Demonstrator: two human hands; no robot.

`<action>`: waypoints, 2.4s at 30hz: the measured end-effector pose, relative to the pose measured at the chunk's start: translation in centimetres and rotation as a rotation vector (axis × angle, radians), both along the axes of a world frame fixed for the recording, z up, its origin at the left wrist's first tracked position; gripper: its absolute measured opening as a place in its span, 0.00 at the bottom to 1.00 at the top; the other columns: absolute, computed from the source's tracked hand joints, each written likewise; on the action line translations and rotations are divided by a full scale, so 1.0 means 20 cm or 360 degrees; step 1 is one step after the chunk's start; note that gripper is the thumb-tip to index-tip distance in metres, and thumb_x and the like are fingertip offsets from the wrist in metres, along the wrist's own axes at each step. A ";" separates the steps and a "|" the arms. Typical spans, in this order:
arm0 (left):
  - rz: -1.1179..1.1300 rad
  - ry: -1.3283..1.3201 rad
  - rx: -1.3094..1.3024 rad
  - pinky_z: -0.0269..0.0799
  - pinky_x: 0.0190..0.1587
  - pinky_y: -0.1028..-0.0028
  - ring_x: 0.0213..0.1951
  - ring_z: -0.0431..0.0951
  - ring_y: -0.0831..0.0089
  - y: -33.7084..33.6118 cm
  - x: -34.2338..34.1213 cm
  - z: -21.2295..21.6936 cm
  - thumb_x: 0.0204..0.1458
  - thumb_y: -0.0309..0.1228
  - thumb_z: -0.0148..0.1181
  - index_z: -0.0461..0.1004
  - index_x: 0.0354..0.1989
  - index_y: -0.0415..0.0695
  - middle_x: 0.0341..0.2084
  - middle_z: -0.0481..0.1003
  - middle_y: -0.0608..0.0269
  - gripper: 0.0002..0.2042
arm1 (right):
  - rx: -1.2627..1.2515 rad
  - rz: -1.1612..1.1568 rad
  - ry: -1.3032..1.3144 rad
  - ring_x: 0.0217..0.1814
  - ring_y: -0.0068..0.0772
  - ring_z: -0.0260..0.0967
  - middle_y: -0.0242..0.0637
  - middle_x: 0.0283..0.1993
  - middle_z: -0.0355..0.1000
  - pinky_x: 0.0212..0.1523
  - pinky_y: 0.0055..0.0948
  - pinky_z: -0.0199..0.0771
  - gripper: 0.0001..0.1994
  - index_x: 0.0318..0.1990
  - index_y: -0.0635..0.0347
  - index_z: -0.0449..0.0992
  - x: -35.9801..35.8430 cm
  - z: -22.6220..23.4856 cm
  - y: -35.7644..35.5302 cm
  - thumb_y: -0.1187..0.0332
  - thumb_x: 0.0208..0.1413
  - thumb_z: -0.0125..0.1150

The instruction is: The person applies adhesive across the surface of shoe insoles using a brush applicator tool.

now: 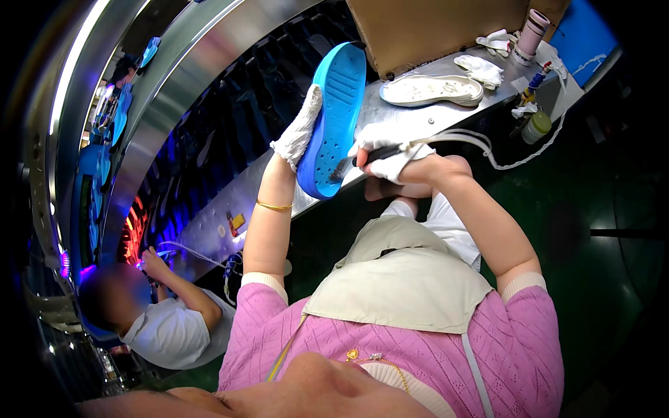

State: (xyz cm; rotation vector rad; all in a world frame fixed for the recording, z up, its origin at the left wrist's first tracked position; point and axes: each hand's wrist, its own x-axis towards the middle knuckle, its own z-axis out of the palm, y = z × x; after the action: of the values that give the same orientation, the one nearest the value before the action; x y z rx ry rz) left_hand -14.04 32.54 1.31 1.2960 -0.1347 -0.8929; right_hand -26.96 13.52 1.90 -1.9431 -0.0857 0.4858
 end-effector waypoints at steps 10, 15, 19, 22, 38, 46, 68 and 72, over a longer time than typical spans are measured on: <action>-0.0083 -0.0093 0.0008 0.79 0.39 0.68 0.37 0.78 0.66 0.00 -0.01 0.03 0.53 0.64 0.53 0.68 0.60 0.43 0.43 0.76 0.52 0.38 | 0.0140 -0.0083 -0.0494 0.41 0.29 0.72 0.31 0.36 0.75 0.45 0.26 0.72 0.07 0.30 0.54 0.78 0.05 0.04 -0.06 0.77 0.44 0.66; 0.0181 -0.0199 -0.0171 0.81 0.40 0.66 0.39 0.79 0.63 0.05 -0.01 0.09 0.50 0.67 0.52 0.66 0.60 0.40 0.43 0.76 0.50 0.42 | 0.0155 -0.0027 -0.0412 0.40 0.26 0.71 0.29 0.34 0.74 0.43 0.25 0.71 0.07 0.30 0.55 0.78 0.02 0.07 -0.14 0.75 0.42 0.70; 0.0413 -0.0133 -0.1457 0.68 0.60 0.60 0.52 0.75 0.58 0.22 -0.05 0.07 0.55 0.62 0.52 0.60 0.64 0.40 0.50 0.75 0.54 0.39 | 0.0899 -0.0333 -0.0696 0.38 0.24 0.73 0.36 0.38 0.73 0.42 0.23 0.74 0.08 0.36 0.60 0.75 -0.01 0.09 -0.16 0.78 0.51 0.68; 0.0209 0.0353 -0.1456 0.67 0.61 0.56 0.55 0.73 0.57 0.26 0.00 -0.03 0.54 0.65 0.48 0.65 0.62 0.43 0.54 0.73 0.52 0.39 | 0.0930 -0.0404 -0.0806 0.39 0.23 0.74 0.36 0.40 0.74 0.45 0.22 0.74 0.09 0.38 0.60 0.74 -0.04 0.07 -0.12 0.80 0.51 0.66; 0.0437 0.0385 -0.0914 0.70 0.59 0.57 0.53 0.73 0.57 -0.14 -0.54 -0.25 0.55 0.62 0.51 0.59 0.65 0.45 0.56 0.70 0.52 0.39 | 0.0614 -0.0659 -0.1230 0.31 0.19 0.71 0.33 0.30 0.73 0.34 0.22 0.74 0.09 0.36 0.61 0.72 -0.10 0.02 0.05 0.83 0.50 0.62; 0.0478 0.0216 -0.0993 0.66 0.63 0.60 0.57 0.69 0.59 -0.12 -0.48 -0.27 0.59 0.60 0.46 0.58 0.66 0.47 0.58 0.67 0.52 0.35 | 0.0513 -0.0653 -0.1220 0.34 0.23 0.72 0.34 0.32 0.73 0.37 0.23 0.74 0.08 0.38 0.58 0.73 -0.16 0.01 0.05 0.78 0.50 0.63; 0.0552 0.0271 -0.1143 0.76 0.51 0.57 0.45 0.77 0.57 0.00 -0.21 -0.24 0.55 0.66 0.43 0.66 0.59 0.45 0.48 0.75 0.52 0.37 | 0.0227 -0.0111 -0.1065 0.39 0.22 0.73 0.30 0.36 0.76 0.43 0.25 0.73 0.07 0.37 0.57 0.76 -0.23 -0.02 0.13 0.75 0.51 0.66; 0.0470 0.0314 -0.1151 0.75 0.52 0.55 0.47 0.77 0.54 0.02 -0.23 -0.19 0.54 0.68 0.43 0.65 0.61 0.45 0.50 0.74 0.50 0.40 | 0.0438 -0.0306 -0.0448 0.36 0.19 0.71 0.29 0.34 0.75 0.40 0.23 0.74 0.06 0.37 0.61 0.76 -0.17 -0.03 0.07 0.77 0.52 0.66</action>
State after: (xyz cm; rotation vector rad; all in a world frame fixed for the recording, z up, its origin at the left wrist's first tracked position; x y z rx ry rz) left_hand -18.55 33.03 -2.46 0.5317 -0.0939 -0.6228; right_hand -30.30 15.00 1.28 -1.7160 -0.1367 0.0660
